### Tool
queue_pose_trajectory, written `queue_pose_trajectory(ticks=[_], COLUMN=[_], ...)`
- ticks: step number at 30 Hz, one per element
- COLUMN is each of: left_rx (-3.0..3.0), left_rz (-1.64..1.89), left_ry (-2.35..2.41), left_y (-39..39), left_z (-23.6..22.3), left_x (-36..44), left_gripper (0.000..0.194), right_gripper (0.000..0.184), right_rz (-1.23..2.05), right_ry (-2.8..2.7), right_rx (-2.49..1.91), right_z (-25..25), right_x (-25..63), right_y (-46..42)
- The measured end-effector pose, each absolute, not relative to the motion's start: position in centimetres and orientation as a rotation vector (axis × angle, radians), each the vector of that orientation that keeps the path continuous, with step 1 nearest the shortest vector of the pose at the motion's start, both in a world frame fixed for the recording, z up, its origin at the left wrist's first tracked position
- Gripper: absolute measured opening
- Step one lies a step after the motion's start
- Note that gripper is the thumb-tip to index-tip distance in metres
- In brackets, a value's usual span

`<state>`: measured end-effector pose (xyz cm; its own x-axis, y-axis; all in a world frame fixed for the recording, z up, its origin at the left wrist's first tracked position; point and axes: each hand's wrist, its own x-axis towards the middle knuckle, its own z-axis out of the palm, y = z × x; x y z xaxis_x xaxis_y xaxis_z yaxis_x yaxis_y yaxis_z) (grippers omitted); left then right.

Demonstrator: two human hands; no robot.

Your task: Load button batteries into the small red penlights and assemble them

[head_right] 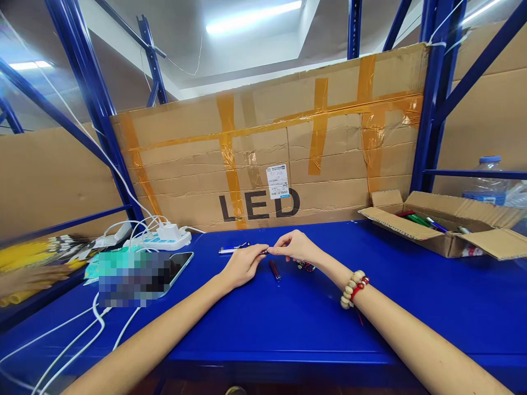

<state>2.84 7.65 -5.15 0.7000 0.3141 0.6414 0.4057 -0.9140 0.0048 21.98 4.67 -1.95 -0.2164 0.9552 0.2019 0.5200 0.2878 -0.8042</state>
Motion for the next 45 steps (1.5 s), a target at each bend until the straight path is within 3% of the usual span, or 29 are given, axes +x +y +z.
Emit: queue_pose_trajectory(ticks=[45], left_rx=[-2.852], left_rz=[-0.847], left_ry=[-0.681], left_y=[7.32], left_z=[-4.70], left_x=[2.67], left_gripper=[0.027], right_gripper=[0.051], right_rz=[0.776], right_ry=[-1.833], right_rx=[-1.491], right_z=[-1.83], right_x=[21.74], right_y=[4.38])
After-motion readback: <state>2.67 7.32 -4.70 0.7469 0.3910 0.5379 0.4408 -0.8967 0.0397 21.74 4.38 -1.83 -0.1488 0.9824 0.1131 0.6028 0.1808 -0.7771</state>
